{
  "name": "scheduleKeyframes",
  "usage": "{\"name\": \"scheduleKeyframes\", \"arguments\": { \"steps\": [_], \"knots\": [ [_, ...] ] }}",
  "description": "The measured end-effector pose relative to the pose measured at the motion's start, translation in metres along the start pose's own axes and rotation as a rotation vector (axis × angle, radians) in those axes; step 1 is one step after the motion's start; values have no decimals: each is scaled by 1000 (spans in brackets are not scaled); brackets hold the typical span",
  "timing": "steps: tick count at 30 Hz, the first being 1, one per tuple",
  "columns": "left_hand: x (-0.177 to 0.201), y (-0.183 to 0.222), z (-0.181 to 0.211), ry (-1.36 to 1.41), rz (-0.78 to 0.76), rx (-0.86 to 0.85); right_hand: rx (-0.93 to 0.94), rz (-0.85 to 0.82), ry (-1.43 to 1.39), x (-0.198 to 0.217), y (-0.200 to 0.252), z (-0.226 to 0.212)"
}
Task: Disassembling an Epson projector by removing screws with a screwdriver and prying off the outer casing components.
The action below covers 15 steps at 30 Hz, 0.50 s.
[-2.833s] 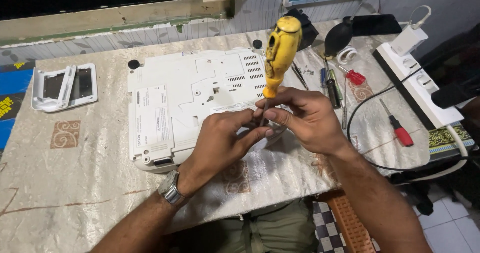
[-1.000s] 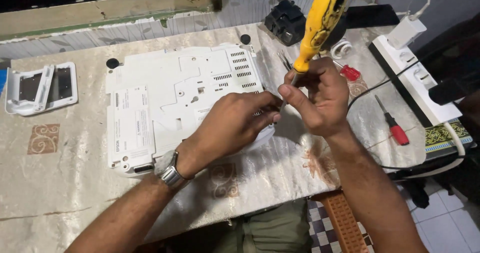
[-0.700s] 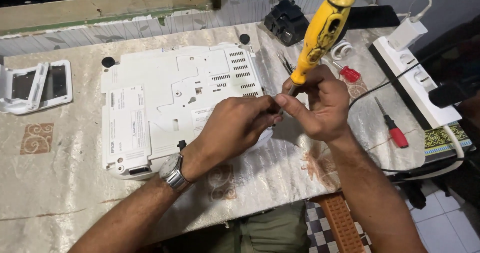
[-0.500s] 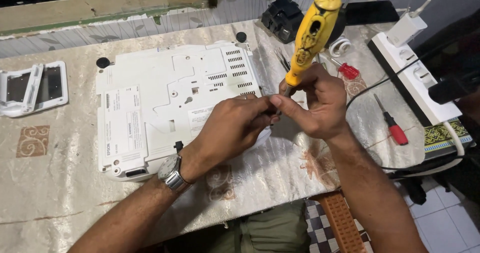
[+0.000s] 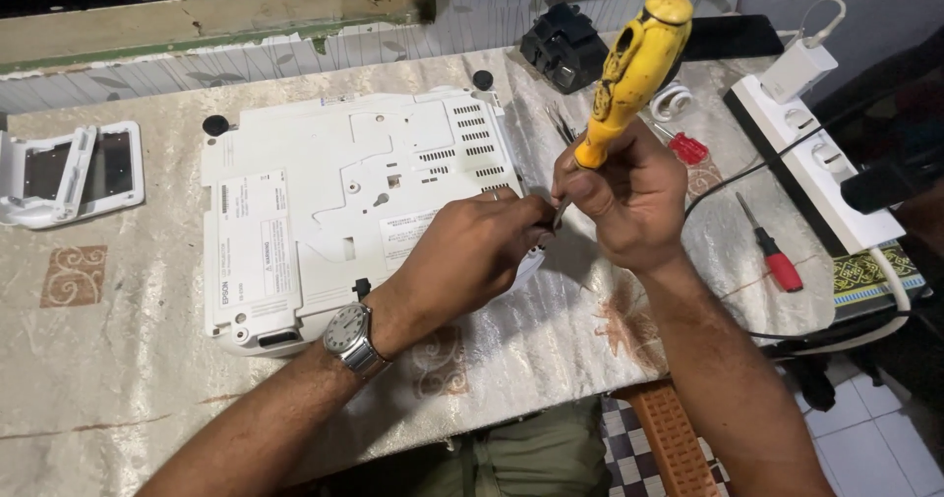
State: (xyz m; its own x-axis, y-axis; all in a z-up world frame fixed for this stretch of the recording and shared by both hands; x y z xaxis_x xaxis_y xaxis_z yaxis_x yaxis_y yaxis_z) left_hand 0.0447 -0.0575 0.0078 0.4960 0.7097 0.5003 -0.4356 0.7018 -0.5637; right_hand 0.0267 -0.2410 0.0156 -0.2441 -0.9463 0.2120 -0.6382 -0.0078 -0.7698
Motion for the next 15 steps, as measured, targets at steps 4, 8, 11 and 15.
{"name": "scheduleKeyframes", "arguments": {
  "steps": [4,8,11,15],
  "knots": [
    [-3,-3,-1,-1,-3,1,-44,44,-49,-1,-3,0],
    [-2,-3,2,-15,12,-17,-51,112,-82,3,-7,-7],
    [0,-2,6,-29,3,8,-132,38,-180,8,2,-3],
    [-4,-3,9,-105,-69,106,-165,-170,-367,3,-4,-3]
  ]
}}
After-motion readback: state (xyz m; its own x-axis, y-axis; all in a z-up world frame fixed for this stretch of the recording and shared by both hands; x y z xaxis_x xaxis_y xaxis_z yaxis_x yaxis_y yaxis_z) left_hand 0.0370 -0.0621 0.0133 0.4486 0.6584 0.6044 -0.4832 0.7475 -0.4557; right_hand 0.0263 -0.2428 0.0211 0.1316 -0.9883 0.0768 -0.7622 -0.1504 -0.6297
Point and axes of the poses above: each hand's wrist, its own y-axis away from the middle knuckle, its own x-axis out of the back of the hand, z = x × y, the point moved 2 cm from there along -y, towards the middle knuckle, and after that the axes turned 15 degrees about y, right-handed, at the moved point
